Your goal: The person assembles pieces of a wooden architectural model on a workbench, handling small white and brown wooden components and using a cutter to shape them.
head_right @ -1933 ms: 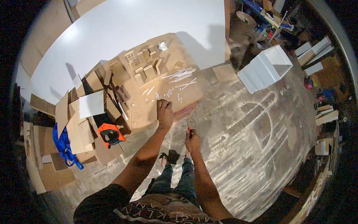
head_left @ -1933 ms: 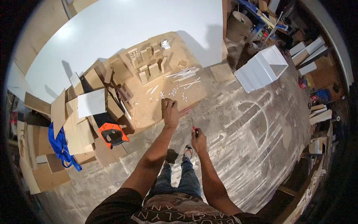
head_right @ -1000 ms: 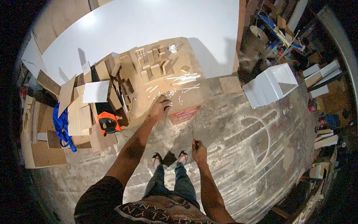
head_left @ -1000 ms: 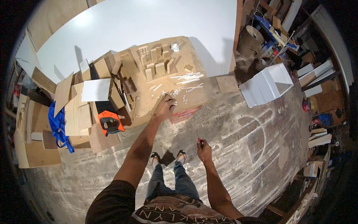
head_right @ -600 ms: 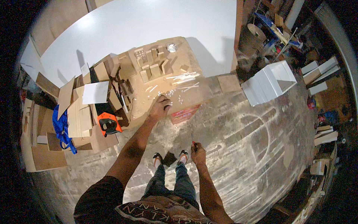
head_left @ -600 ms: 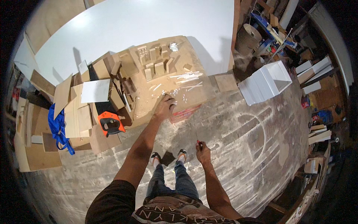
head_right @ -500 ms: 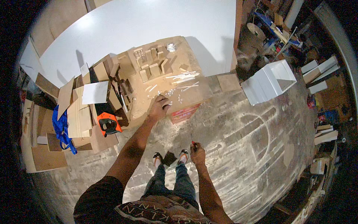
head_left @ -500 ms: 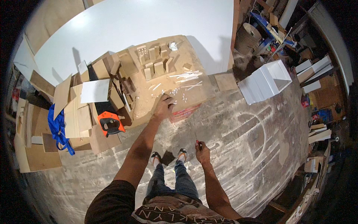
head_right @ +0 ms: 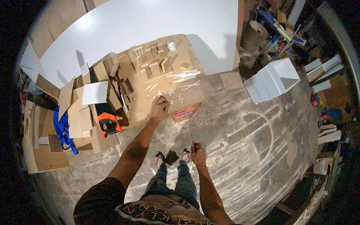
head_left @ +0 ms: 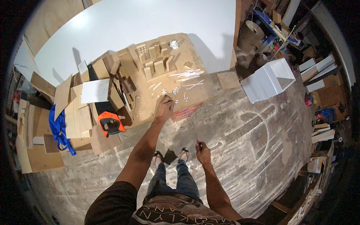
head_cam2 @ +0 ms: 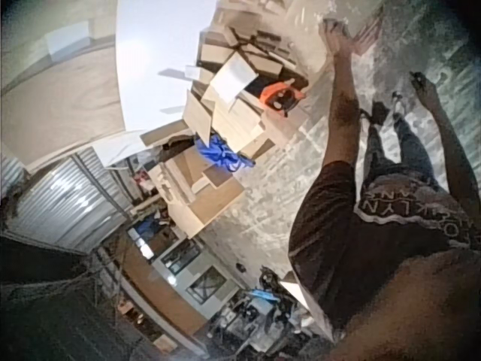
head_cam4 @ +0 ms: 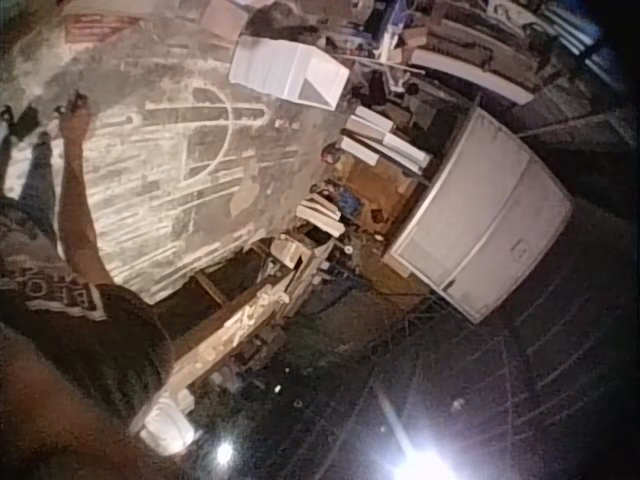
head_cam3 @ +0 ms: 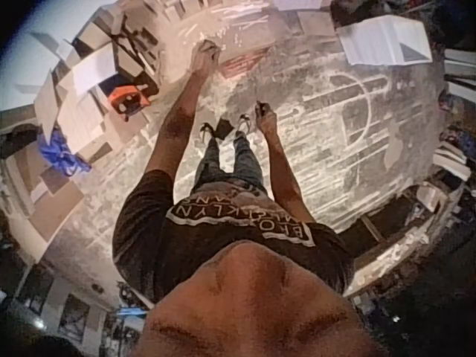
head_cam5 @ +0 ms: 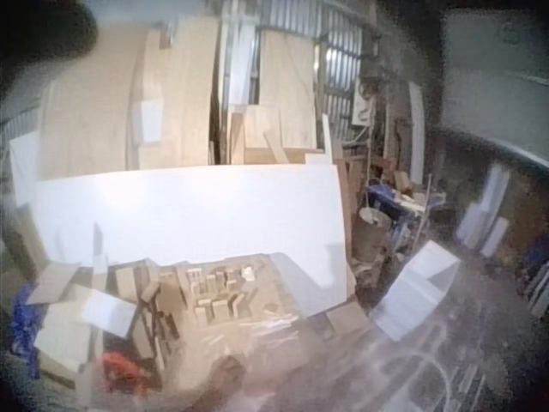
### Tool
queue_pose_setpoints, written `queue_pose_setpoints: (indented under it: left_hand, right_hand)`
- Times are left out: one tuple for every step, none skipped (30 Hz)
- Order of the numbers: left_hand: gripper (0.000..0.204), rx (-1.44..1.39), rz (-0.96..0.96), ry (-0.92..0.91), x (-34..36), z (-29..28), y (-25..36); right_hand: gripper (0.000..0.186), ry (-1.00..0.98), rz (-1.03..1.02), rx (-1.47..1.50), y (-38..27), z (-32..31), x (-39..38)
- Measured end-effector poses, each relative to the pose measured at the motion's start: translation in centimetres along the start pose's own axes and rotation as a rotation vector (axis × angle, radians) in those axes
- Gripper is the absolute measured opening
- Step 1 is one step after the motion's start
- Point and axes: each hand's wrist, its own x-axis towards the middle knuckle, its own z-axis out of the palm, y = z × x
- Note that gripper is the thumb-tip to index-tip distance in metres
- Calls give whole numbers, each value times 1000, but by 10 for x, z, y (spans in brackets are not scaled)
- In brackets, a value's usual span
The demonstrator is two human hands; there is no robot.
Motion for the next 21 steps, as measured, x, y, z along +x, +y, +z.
queue_pose_setpoints:
  left_hand:
    - [9, 2, -1, 5, 0, 0, 1]
    - [9, 3, -1, 9, 0, 0, 3]
    - [9, 3, -3, 9, 1, 0, 4]
    - [8, 7, -3, 12, 0, -1, 3]
    - [8, 12, -3, 14, 0, -2, 3]
    - [8, 15, -6, 15, -1, -3, 3]
    - [8, 25, 3, 13, 0, -2, 4]
    - [8, 35, 11, 10, 1, -2, 5]
    - [8, 34, 10, 11, 2, -1, 6]
    - [9, 49, 5, 9, 2, -2, 7]
    - [9, 64, -1, 7, 2, -2, 8]
    - [9, 64, -3, 7, 3, -1, 8]
    - [9, 54, -2, 15, 3, -2, 8]
    - [9, 44, -1, 23, 3, -2, 9]
    - [9, 45, -4, 24, 3, -2, 9]
    - [9, 38, -17, 29, 3, -2, 10]
    - [9, 31, -30, 33, 3, -2, 11]
    - [9, 33, -34, 35, 3, -3, 11]
    - [8, 41, -21, 50, 3, -6, 10]
    - [8, 48, -8, 62, 2, -8, 11]
    - [8, 53, -16, 64, 1, -11, 10]
  right_hand:
    - [38, 6, -6, -4, 1, -1, 1]
    - [38, 5, -5, -5, 1, -2, 2]
    - [38, -6, -9, -19, 2, -4, 3]
    - [38, -20, -13, -31, 1, -5, 5]
    - [38, -24, -14, -30, -1, -6, 6]
    - [39, -26, -13, -16, -3, -6, 7]
    - [40, -23, -10, -3, -2, -6, 8]
    - [40, -24, -10, -4, -1, -6, 9]
    - [40, -10, -20, -23, 0, -5, 11]
    - [41, 1, -30, -40, -1, -4, 13]
    - [41, -2, -30, -41, -2, -4, 14]
    - [43, -16, -25, -43, -3, -4, 16]
    - [44, -30, -21, -46, -5, -4, 18]
    - [44, -34, -22, -47, -7, -4, 20]
    - [45, -45, -19, -21, -9, -3, 21]
    - [45, -57, -16, 5, -15, -4, 23]
    - [45, -61, -17, 4, -21, -3, 27]
    - [45, -71, -30, 56, -27, -1, 33]
    - [44, -84, -45, 110, -39, 0, 40]
    - [44, -92, -46, 110, -52, 0, 49]
    - [44, -133, -67, 116, -66, 0, 60]
